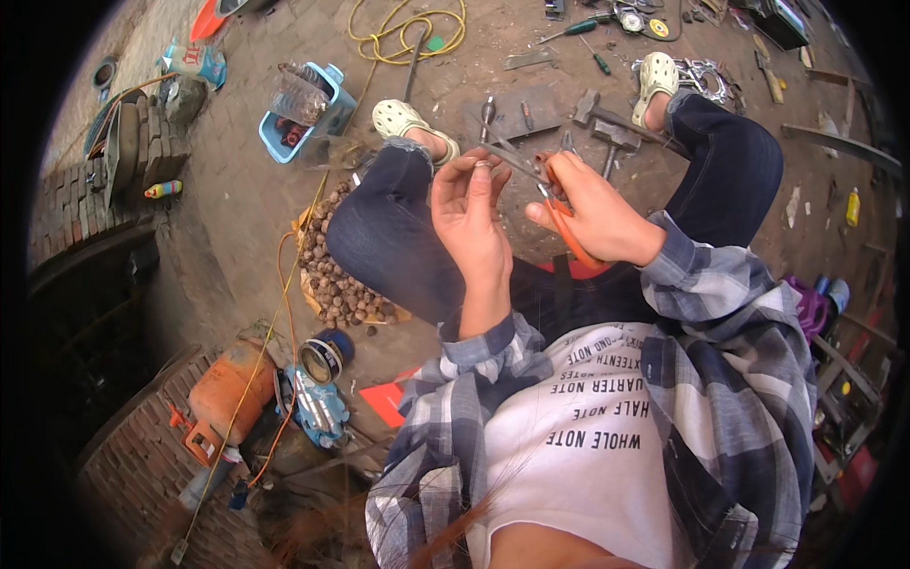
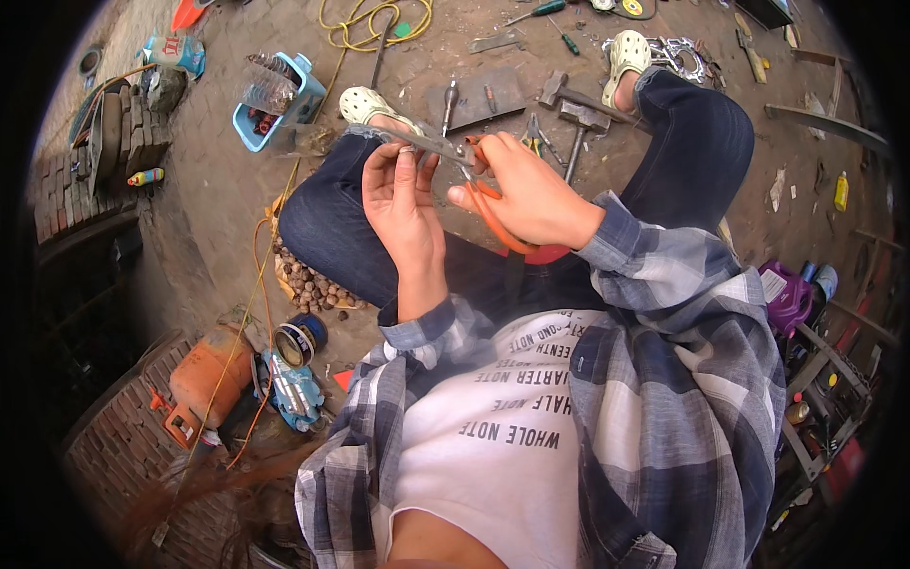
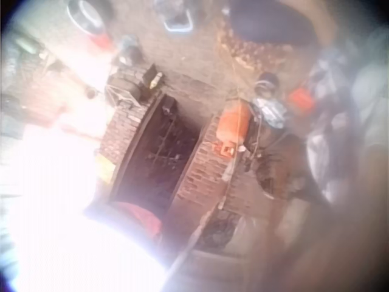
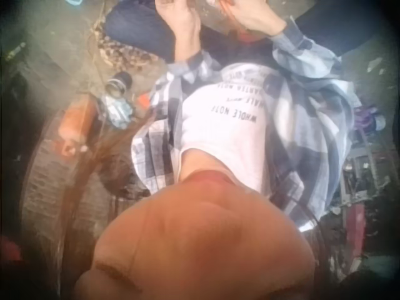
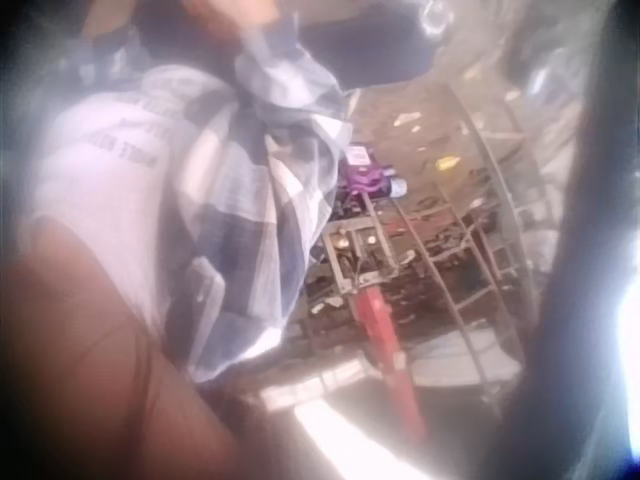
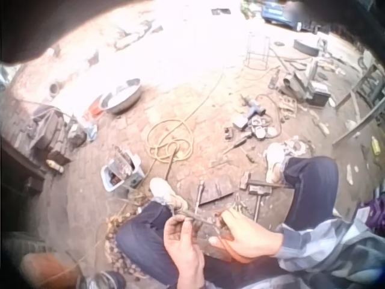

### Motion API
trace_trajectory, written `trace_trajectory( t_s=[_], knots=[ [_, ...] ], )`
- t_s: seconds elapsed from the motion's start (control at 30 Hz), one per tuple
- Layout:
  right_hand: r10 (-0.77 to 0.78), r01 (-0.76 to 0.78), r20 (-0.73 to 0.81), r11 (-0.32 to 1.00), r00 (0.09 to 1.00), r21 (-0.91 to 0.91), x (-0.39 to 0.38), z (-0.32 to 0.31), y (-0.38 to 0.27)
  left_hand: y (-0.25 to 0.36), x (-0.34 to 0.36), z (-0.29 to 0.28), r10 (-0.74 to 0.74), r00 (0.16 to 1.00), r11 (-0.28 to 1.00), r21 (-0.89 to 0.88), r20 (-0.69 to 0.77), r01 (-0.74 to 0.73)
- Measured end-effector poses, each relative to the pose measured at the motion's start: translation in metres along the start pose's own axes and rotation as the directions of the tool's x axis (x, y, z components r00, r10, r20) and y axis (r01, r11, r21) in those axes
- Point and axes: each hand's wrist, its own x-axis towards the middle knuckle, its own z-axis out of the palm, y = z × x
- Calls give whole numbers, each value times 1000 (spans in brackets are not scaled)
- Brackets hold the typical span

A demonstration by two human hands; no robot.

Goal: The person sits on the floor and uses pliers and shears to bend and cut a small metal piece. They repeatedly adjust the metal with their hands and tools, shaping it into a curved form.

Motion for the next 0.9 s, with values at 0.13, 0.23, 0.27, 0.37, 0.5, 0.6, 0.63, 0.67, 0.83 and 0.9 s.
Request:
trace_trajectory(
  t_s=[0.13,0.23,0.27,0.37,0.5,0.6,0.63,0.67,0.83,0.9],
  knots=[
    [250,-253,50,966,967,60,7,5,17,1,0,-3,60,997,995,81,40,-64],
    [378,-378,1,926,926,5,24,20,61,-2,6,2,59,998,993,100,26,-62],
    [408,-409,-41,912,912,-37,31,30,84,-5,9,3,55,998,993,104,12,-56],
    [493,-499,-82,844,866,-197,56,63,160,-16,19,-5,-3,999,994,113,-40,8],
    [332,-431,-321,845,887,-317,76,106,250,-37,32,-19,-145,983,986,64,-114,153],
    [396,-462,-278,855,875,-235,103,118,269,-36,33,-26,-215,966,976,2,-141,218],
    [412,-473,-282,858,866,-200,110,119,277,-38,36,-28,-243,960,970,-28,-137,242],
    [370,-427,-252,875,894,-230,110,114,277,-40,38,-32,-262,959,965,-54,-112,257],
    [431,-404,203,901,879,-160,132,71,292,-53,50,-36,-389,917,917,-131,-90,376],
    [440,-440,126,898,889,-27,142,44,276,-57,52,-31,-410,909,908,-121,-68,401]
  ],
)
